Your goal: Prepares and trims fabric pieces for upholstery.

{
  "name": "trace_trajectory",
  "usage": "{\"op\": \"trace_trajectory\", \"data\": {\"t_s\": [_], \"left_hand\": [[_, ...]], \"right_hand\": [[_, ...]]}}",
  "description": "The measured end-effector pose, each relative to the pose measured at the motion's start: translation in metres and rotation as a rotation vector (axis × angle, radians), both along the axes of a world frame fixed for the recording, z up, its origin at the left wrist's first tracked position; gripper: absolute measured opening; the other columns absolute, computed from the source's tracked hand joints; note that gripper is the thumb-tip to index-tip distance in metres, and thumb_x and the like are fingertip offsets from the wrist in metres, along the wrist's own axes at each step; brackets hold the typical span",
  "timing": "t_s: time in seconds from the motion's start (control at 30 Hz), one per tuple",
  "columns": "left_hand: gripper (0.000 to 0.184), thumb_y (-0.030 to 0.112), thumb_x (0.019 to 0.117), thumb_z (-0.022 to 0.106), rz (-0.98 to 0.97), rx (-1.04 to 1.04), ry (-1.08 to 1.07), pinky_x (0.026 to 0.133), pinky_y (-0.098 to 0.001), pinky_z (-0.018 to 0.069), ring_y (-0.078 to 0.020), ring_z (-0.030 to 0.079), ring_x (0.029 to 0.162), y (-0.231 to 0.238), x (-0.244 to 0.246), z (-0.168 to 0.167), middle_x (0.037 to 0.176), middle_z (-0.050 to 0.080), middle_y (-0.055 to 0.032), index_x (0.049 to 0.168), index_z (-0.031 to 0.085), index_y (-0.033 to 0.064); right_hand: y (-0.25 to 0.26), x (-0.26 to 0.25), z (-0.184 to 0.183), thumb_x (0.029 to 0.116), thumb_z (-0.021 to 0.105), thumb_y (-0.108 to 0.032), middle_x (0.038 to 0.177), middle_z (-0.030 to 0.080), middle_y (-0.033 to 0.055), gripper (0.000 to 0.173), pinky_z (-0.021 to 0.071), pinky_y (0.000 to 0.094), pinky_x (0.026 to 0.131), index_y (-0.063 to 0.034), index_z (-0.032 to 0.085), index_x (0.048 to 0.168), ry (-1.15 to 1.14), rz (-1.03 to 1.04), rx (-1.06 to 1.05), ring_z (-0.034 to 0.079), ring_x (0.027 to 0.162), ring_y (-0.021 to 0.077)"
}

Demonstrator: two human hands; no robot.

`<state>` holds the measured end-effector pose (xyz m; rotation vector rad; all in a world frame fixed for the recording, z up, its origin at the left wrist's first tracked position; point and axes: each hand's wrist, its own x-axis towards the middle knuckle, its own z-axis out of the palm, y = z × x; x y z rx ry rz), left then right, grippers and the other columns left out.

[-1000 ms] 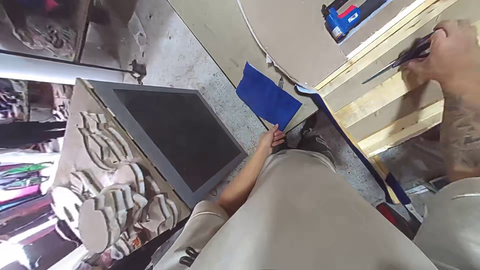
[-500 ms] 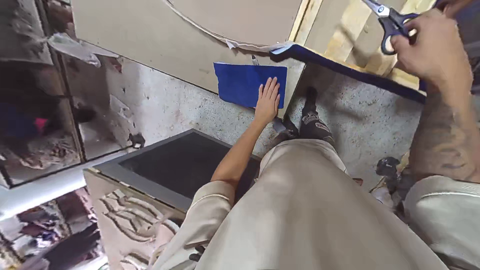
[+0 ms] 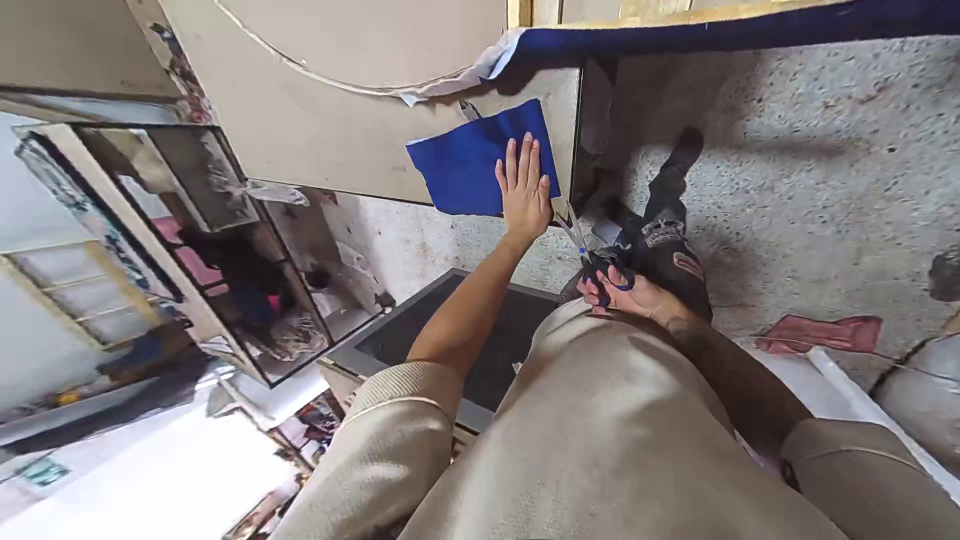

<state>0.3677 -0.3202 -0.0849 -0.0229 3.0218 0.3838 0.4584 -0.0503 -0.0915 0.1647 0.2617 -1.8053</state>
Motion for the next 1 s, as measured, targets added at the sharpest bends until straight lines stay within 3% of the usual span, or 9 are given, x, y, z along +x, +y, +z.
{"op": "trace_trajectory", "data": {"t_s": [0.1,0.2,0.33,0.57,0.73,1.0], "left_hand": [[0.065,0.040,0.1089,0.011,-0.006,-0.046,0.005,0.126,-0.0636,0.0008,-0.0279,0.001,0.160,-0.002,-0.001,-0.005,0.173,0.012,-0.0009,0.164,0.023,0.0080],[0.065,0.041,0.1088,0.013,-0.009,-0.072,0.069,0.125,-0.0634,0.0039,-0.0302,0.010,0.159,-0.004,-0.003,-0.010,0.171,0.022,-0.0043,0.162,0.030,0.0082],[0.066,0.037,0.1087,0.009,-0.033,-0.054,-0.031,0.126,-0.0644,0.0001,-0.0288,-0.004,0.160,0.005,0.004,0.007,0.174,0.005,-0.0034,0.165,0.015,0.0031],[0.065,0.036,0.1076,0.011,-0.025,-0.085,0.009,0.126,-0.0643,0.0002,-0.0270,-0.005,0.160,0.001,0.003,-0.005,0.174,0.005,-0.0021,0.165,0.015,0.0043],[0.067,0.040,0.1077,0.008,-0.015,-0.097,0.025,0.126,-0.0632,0.0016,-0.0279,0.001,0.160,-0.002,0.000,-0.010,0.173,0.013,-0.0026,0.164,0.022,0.0060],[0.069,0.040,0.1072,0.009,-0.021,-0.084,-0.009,0.126,-0.0644,-0.0004,-0.0278,-0.004,0.160,0.002,0.003,-0.004,0.174,0.006,-0.0039,0.164,0.016,0.0030]], "right_hand": [[-0.014,0.003,-0.023,0.0813,0.063,-0.080,0.107,0.064,0.0004,0.065,0.0551,0.0314,0.073,-0.0189,0.063,0.106,-0.034,-0.072,-0.071,0.063,0.092,0.0154],[-0.024,-0.001,-0.031,0.0844,0.059,-0.079,0.106,0.061,-0.0009,0.064,0.0508,0.0278,0.071,-0.0184,0.060,0.106,-0.012,-0.102,-0.099,0.060,0.089,0.0127],[-0.038,-0.010,-0.041,0.0854,0.063,-0.075,0.105,0.061,0.0002,0.062,0.0508,0.0266,0.071,-0.0165,0.060,0.106,-0.033,-0.146,-0.161,0.060,0.088,0.0126],[-0.037,-0.002,-0.043,0.0835,0.066,-0.075,0.104,0.062,0.0001,0.062,0.0503,0.0267,0.070,-0.0168,0.062,0.106,-0.074,-0.200,-0.181,0.060,0.086,0.0125],[-0.016,0.025,-0.050,0.0815,0.069,-0.073,0.105,0.061,-0.0017,0.061,0.0501,0.0269,0.074,-0.0197,0.062,0.108,-0.107,-0.140,-0.225,0.060,0.090,0.0120],[-0.042,0.003,-0.052,0.0853,0.071,-0.067,0.104,0.062,0.0005,0.056,0.0512,0.0280,0.074,-0.0168,0.062,0.108,-0.114,-0.186,-0.221,0.061,0.090,0.0136]]}}
